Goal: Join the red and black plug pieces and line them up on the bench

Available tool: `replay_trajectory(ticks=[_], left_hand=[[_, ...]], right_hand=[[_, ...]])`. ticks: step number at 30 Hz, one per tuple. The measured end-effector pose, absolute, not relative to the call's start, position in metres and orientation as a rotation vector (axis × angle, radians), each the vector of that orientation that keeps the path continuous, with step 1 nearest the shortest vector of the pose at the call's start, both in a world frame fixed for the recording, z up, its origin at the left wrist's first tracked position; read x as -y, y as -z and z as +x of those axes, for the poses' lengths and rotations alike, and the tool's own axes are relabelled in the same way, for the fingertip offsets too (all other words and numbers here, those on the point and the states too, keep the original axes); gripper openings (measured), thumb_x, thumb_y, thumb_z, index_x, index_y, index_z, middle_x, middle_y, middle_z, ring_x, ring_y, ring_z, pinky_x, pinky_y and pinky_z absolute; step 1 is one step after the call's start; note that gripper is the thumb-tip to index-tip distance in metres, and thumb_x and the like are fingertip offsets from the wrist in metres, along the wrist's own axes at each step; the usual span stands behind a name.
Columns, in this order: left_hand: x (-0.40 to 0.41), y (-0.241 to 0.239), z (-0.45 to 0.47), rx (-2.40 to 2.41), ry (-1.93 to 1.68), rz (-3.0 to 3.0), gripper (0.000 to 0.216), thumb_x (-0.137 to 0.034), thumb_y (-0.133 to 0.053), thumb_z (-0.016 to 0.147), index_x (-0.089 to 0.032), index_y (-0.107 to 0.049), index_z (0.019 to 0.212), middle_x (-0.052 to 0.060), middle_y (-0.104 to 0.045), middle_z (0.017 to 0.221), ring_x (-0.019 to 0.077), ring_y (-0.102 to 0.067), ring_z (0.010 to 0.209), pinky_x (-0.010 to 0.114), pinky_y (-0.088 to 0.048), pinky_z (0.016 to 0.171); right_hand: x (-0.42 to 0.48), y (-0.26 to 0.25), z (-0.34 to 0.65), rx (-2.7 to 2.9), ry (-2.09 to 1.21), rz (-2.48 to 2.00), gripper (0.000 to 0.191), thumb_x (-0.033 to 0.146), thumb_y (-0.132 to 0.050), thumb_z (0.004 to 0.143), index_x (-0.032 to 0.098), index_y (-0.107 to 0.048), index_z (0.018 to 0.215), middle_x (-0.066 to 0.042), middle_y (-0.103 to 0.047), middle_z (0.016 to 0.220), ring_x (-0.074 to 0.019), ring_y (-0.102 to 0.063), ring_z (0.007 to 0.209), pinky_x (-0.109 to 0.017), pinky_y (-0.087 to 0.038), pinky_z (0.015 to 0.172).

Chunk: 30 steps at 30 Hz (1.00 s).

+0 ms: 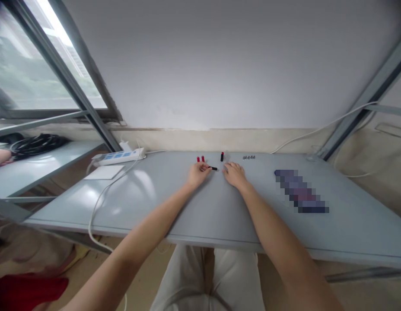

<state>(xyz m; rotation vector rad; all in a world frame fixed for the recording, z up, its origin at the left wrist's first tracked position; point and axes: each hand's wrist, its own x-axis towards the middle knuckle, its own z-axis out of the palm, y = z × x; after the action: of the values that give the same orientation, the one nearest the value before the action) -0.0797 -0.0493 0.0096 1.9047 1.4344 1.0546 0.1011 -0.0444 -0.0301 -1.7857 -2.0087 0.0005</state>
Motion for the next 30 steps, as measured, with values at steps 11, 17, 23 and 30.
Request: replay_trajectory(ticks=[11, 17, 23, 30], left_hand=[[0.048, -0.002, -0.090, -1.383, -1.134, 1.653, 0.014, -0.025, -0.062, 0.073, -0.012, -0.064, 0.078, 0.004, -0.062, 0.067, 0.0120, -0.055, 0.062, 0.025, -0.042, 0.061], [0.050, -0.003, -0.089, -1.373, -1.135, 1.597, 0.016, -0.026, -0.062, 0.074, -0.013, -0.064, 0.082, 0.004, -0.061, 0.066, 0.0110, -0.055, 0.059, 0.023, -0.041, 0.057], [0.050, -0.002, -0.089, -1.361, -1.131, 1.604, 0.017, -0.027, -0.062, 0.074, -0.013, -0.065, 0.083, 0.003, -0.062, 0.067, 0.0108, -0.054, 0.059, 0.023, -0.042, 0.057], [0.050, -0.002, -0.090, -1.350, -1.125, 1.606, 0.017, -0.026, -0.062, 0.074, -0.012, -0.066, 0.083, 0.005, -0.063, 0.069, 0.0113, -0.055, 0.061, 0.023, -0.042, 0.057]], right_hand=[[0.055, 0.011, 0.094, 1.616, -0.157, -1.536, 0.013, 0.024, -0.045, 0.081, 0.019, -0.054, 0.089, -0.006, -0.062, 0.079, -0.0178, -0.057, 0.072, -0.030, -0.042, 0.069], [0.050, 0.013, 0.094, 1.510, -0.340, -1.469, 0.016, 0.033, -0.044, 0.081, 0.020, -0.052, 0.081, -0.005, -0.061, 0.071, -0.0173, -0.057, 0.067, -0.029, -0.043, 0.066], [0.047, 0.017, 0.096, 1.473, -0.417, -1.488, 0.021, 0.039, -0.046, 0.080, 0.020, -0.054, 0.079, -0.005, -0.062, 0.069, -0.0177, -0.057, 0.065, -0.030, -0.042, 0.064], [0.046, 0.016, 0.095, 1.372, -0.546, -1.454, 0.023, 0.043, -0.049, 0.076, 0.020, -0.052, 0.076, -0.003, -0.059, 0.065, -0.0156, -0.056, 0.062, -0.029, -0.043, 0.064]])
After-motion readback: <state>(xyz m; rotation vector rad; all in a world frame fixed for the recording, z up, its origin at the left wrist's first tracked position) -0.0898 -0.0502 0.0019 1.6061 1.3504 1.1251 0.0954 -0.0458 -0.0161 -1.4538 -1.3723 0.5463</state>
